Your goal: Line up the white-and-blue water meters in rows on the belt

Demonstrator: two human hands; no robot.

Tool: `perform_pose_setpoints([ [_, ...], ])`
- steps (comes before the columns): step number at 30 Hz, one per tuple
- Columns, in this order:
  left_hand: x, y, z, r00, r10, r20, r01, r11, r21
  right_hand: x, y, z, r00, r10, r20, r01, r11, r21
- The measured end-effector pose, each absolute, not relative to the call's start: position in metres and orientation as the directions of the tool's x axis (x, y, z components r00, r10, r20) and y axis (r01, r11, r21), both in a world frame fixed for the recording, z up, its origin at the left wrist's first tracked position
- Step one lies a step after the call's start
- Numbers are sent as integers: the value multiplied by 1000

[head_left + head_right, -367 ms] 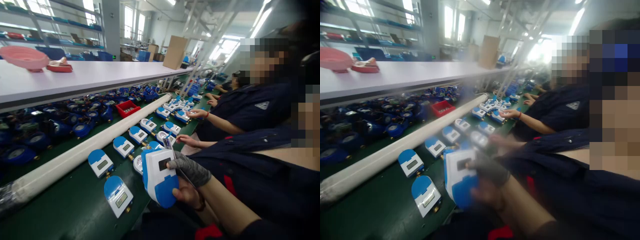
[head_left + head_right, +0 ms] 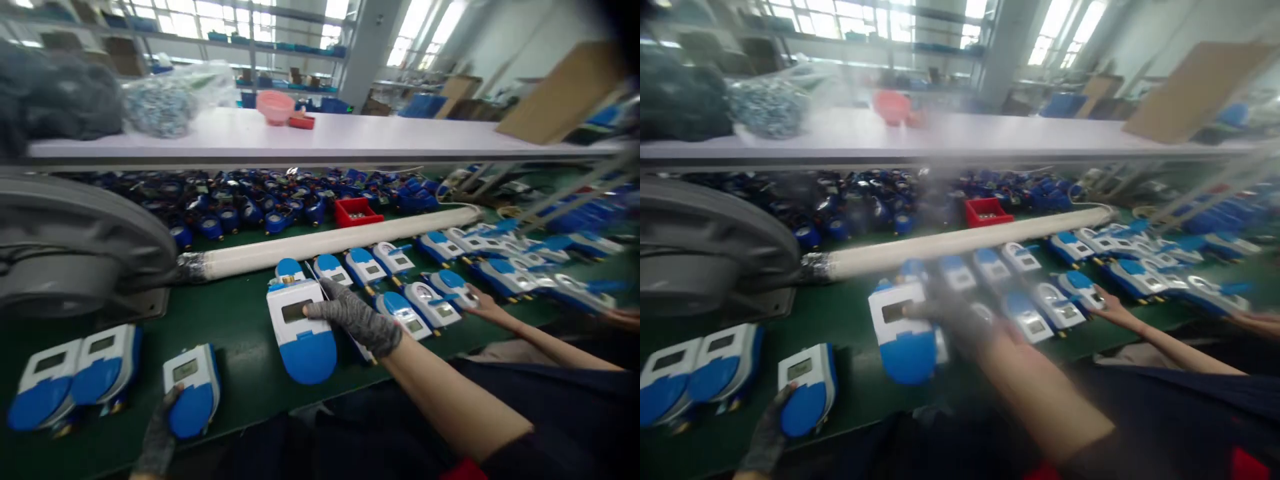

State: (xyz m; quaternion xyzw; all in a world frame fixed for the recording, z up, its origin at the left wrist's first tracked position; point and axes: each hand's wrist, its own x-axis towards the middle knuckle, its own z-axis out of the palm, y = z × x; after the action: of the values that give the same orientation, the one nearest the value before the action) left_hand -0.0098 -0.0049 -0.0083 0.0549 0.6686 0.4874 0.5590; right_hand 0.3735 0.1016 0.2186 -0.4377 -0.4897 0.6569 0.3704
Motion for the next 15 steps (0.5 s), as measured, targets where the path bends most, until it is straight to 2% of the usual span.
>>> perform_pose_setpoints([
  [4,-37,-8,-29,-269,696,-666,-545,460,701,278,118,106,-405,848,-343,-85,-409,-909],
  [8,-51,-4,-34,-203,809,-552,-547,373,749,205,102,3,-384,776,-501,-80,-568,-819],
  [10,-56,-2,-33,-201,834,-514,-483,372,793,190,92,-23,-365,759,-538,-24,-586,-810],
  [13,-60,1,-28,-291,813,-504,-329,409,851,191,95,-34,-342,773,-535,54,-552,-832],
  [15,-58,1,-24,-434,827,-359,-74,364,928,200,111,-30,-320,804,-501,90,-501,-861],
])
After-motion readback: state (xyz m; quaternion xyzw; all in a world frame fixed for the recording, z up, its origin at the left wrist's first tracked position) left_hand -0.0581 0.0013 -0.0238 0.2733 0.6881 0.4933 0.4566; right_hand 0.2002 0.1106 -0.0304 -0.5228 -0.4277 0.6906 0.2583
